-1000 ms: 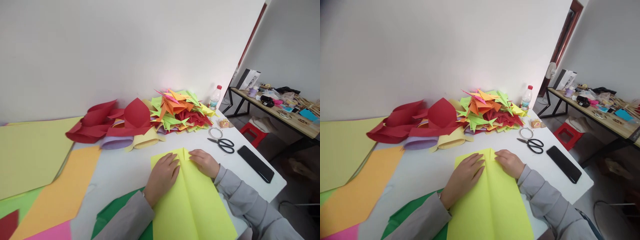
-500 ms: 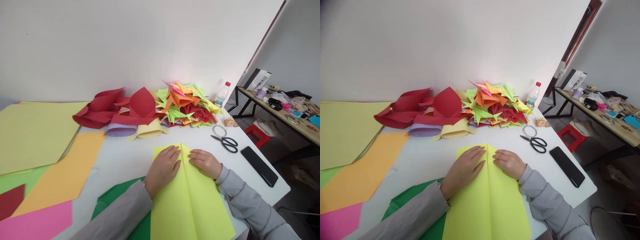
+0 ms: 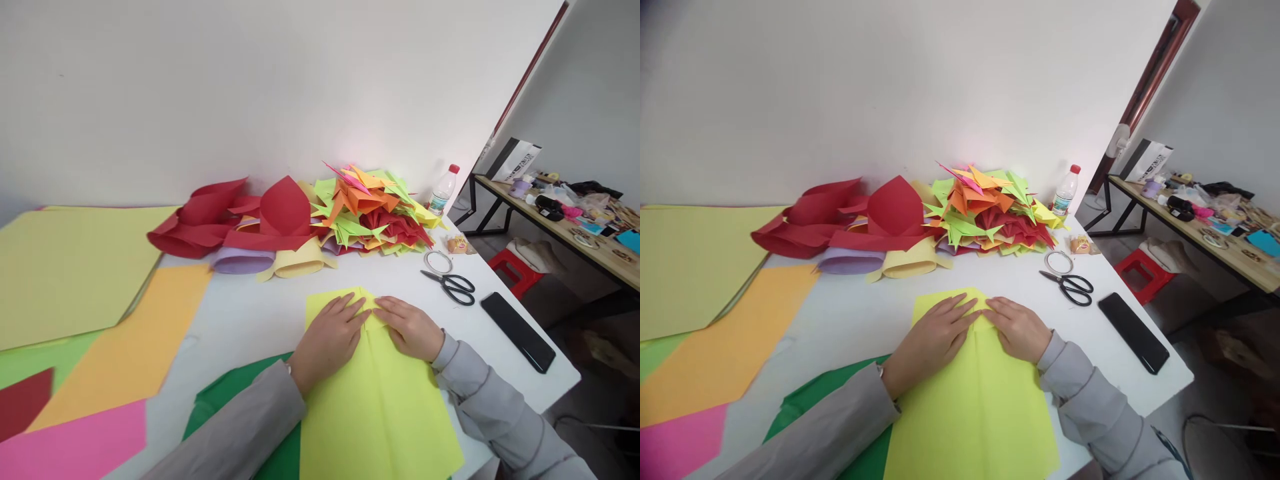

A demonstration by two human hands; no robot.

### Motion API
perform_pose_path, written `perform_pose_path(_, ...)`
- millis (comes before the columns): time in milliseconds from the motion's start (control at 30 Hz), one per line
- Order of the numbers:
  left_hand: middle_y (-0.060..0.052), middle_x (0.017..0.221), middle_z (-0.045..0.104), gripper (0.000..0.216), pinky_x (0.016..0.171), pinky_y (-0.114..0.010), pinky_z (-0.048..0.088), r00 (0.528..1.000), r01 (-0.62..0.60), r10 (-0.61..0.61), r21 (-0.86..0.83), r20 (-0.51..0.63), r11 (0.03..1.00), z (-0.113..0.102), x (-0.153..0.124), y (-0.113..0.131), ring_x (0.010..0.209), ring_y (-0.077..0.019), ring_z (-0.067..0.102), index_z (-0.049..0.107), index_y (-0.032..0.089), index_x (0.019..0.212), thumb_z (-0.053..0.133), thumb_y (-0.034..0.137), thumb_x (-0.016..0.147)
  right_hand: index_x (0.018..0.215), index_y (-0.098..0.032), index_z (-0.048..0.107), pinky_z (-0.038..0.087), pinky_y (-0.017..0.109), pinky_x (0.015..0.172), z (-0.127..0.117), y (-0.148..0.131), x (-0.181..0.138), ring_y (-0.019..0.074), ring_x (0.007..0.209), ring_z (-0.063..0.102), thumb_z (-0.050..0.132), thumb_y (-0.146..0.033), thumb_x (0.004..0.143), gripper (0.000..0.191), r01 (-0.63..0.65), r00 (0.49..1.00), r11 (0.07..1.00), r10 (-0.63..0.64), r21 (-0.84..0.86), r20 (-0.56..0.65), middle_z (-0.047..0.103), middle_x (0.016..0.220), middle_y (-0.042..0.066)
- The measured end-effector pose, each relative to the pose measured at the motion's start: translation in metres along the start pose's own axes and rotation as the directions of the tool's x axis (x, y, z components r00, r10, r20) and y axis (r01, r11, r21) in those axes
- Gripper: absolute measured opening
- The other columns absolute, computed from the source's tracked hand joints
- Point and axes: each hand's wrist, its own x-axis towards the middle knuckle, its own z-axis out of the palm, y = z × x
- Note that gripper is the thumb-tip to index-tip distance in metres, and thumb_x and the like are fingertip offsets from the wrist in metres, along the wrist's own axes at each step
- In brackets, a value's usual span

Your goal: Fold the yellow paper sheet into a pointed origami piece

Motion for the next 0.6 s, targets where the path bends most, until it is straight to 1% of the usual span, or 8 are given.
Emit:
perform_pose_path(67, -0.010, 0.129, 0.064, 0.039, 0.101, -0.050, 0.048, 1.000, -0.006, 0.006, 0.006, -0.011, 1.000, -0.002, 0.000, 0.001, 0.123, -0.0310, 0.055, 0.067, 0.017, 0.119, 0.039, 0.015, 0.092, 0.129, -0.010, 0.053, 0.046, 0.041, 0.108, 0.001, 0.003, -0.002, 0.0225, 0.133, 0.046, 0.042, 0.000, 0.081, 0.050, 0.009, 1.000, 0.999, -0.008, -0.038, 0.028, 0.058, 0.134, 0.018)
perform_pose_path(133, -0.011, 0.126, 0.066, 0.038, 0.100, -0.049, 0.049, 0.999, -0.013, 0.013, 0.010, -0.030, 1.000, -0.003, 0.001, 0.002, 0.120, -0.0311, 0.057, 0.068, 0.015, 0.116, 0.039, 0.016, 0.091, 0.129, -0.011, 0.054, 0.046, 0.040, 0.108, 0.003, 0.005, -0.003, 0.0217, 0.134, 0.046, 0.042, 0.001, 0.083, 0.049, 0.007, 0.999, 0.997, -0.003, -0.075, 0.054, 0.058, 0.134, 0.017)
perform_pose_path(267, -0.012, 0.120, 0.069, 0.033, 0.099, -0.047, 0.050, 0.997, -0.035, 0.034, -0.013, -0.066, 0.999, -0.005, 0.001, 0.003, 0.116, -0.0300, 0.059, 0.071, 0.014, 0.107, 0.042, 0.019, 0.092, 0.128, -0.013, 0.056, 0.049, 0.038, 0.105, 0.003, 0.006, -0.003, 0.0205, 0.128, 0.052, 0.044, -0.005, 0.092, 0.040, -0.010, 0.996, 0.994, 0.020, -0.112, 0.083, 0.058, 0.135, 0.016)
perform_pose_path(367, -0.012, 0.116, 0.070, 0.032, 0.100, -0.046, 0.050, 0.995, -0.044, 0.040, -0.041, -0.088, 0.998, -0.003, 0.000, 0.002, 0.114, -0.0284, 0.061, 0.072, 0.014, 0.101, 0.042, 0.021, 0.094, 0.128, -0.013, 0.057, 0.050, 0.037, 0.104, 0.002, 0.007, -0.002, 0.0200, 0.125, 0.055, 0.045, -0.009, 0.095, 0.036, -0.007, 0.995, 0.993, 0.018, -0.117, 0.095, 0.058, 0.135, 0.015)
perform_pose_path(467, -0.014, 0.122, 0.067, 0.035, 0.100, -0.045, 0.050, 0.996, -0.014, 0.011, -0.028, -0.085, 1.000, 0.000, 0.000, 0.000, 0.118, -0.0288, 0.059, 0.069, 0.012, 0.109, 0.039, 0.024, 0.096, 0.126, -0.013, 0.058, 0.049, 0.037, 0.105, 0.000, 0.009, -0.002, 0.0203, 0.125, 0.055, 0.043, -0.008, 0.095, 0.035, 0.015, 0.993, 0.994, -0.002, -0.106, 0.116, 0.058, 0.135, 0.013)
perform_pose_path(533, -0.017, 0.130, 0.062, 0.039, 0.102, -0.046, 0.049, 0.997, 0.007, -0.007, -0.003, -0.076, 1.000, 0.004, 0.000, -0.001, 0.123, -0.0301, 0.055, 0.064, 0.009, 0.119, 0.037, 0.026, 0.097, 0.126, -0.013, 0.059, 0.049, 0.037, 0.105, -0.001, 0.009, -0.002, 0.0208, 0.126, 0.054, 0.043, -0.008, 0.095, 0.035, 0.023, 0.991, 0.995, -0.009, -0.100, 0.132, 0.058, 0.135, 0.012)
perform_pose_path(600, -0.019, 0.135, 0.057, 0.042, 0.105, -0.047, 0.047, 0.998, 0.009, -0.008, 0.007, -0.059, 1.000, 0.006, -0.001, -0.001, 0.128, -0.0312, 0.051, 0.060, 0.007, 0.125, 0.036, 0.028, 0.098, 0.126, -0.013, 0.059, 0.049, 0.037, 0.105, -0.001, 0.010, -0.002, 0.0210, 0.126, 0.054, 0.043, -0.007, 0.094, 0.036, 0.025, 0.990, 0.995, -0.011, -0.100, 0.142, 0.058, 0.136, 0.012)
